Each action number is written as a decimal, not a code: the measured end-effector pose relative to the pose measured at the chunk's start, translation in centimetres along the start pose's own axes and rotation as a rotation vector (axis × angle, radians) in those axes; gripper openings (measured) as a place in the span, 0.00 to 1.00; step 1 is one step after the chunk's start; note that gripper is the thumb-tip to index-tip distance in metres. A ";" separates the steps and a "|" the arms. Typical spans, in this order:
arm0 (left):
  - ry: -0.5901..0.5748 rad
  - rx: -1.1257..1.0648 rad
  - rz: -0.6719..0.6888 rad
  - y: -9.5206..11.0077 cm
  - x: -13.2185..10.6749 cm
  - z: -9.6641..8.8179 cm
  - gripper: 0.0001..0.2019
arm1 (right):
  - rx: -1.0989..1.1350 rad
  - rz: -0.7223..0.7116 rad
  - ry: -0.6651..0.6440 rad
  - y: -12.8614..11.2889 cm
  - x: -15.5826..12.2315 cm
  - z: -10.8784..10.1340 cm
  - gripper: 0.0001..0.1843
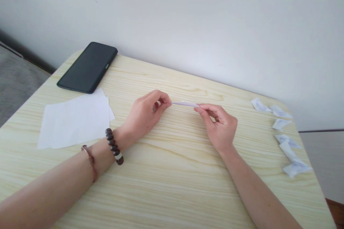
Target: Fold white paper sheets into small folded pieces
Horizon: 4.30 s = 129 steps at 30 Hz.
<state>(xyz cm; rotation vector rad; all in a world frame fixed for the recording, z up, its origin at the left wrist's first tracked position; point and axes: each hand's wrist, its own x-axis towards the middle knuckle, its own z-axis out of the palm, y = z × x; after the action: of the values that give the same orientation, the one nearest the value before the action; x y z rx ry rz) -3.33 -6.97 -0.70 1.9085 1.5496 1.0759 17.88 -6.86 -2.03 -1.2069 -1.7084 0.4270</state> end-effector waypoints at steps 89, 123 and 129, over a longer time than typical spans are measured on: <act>-0.514 -0.278 -0.208 1.3 -0.3 -1.2 0.16 | 0.204 -0.069 -0.447 -0.4 0.2 -0.2 0.06; -0.553 -0.254 -0.286 2.3 -0.4 -1.1 0.14 | 0.135 -0.470 -0.310 0.1 0.0 -0.1 0.05; -0.626 -0.277 -0.318 2.3 -0.2 -1.3 0.15 | 0.032 -0.592 -0.282 0.4 -0.3 -0.1 0.05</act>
<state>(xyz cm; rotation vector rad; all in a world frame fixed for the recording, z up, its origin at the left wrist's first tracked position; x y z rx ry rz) -3.01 -7.95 1.78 1.5354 1.2096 0.4569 18.20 -6.99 -2.38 -0.5848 -2.1856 0.2641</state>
